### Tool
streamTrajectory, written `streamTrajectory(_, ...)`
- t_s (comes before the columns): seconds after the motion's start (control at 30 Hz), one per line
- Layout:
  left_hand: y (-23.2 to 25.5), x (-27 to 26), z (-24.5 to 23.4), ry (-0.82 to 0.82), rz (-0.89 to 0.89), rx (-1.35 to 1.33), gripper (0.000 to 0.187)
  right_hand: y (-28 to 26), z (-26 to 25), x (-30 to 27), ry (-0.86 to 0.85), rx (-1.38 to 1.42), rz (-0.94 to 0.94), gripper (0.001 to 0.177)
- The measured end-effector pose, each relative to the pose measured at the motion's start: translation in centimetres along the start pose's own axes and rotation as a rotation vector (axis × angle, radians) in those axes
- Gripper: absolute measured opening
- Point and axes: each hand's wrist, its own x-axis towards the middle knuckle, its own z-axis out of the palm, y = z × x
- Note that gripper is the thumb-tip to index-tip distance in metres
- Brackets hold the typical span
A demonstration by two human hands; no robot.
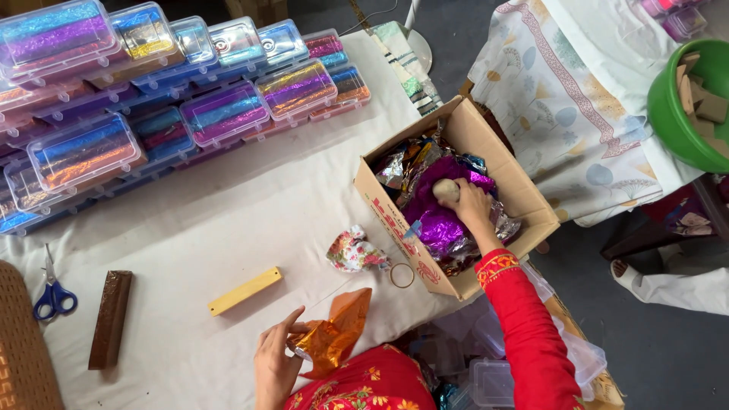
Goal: The recorder is assembling and packaging small wooden holders and wrapping components in foil.
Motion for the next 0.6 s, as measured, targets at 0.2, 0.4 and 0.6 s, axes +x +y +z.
streamTrajectory(0.2,-0.6,-0.1,0.3,0.040,0.039,0.038,0.077,-1.3,-1.0,-0.5,0.039,-0.069,-0.044,0.077)
streamTrajectory(0.4,-1.5,-0.1,0.7,0.000,-0.081,0.024,0.074,-4.3,-0.4,-2.1,-0.139,0.081,-0.121,0.080)
streamTrajectory(0.6,-0.2,0.4,0.2,0.038,0.030,0.013,0.077,-2.3,1.6,-1.0,-0.281,0.126,-0.141,0.082)
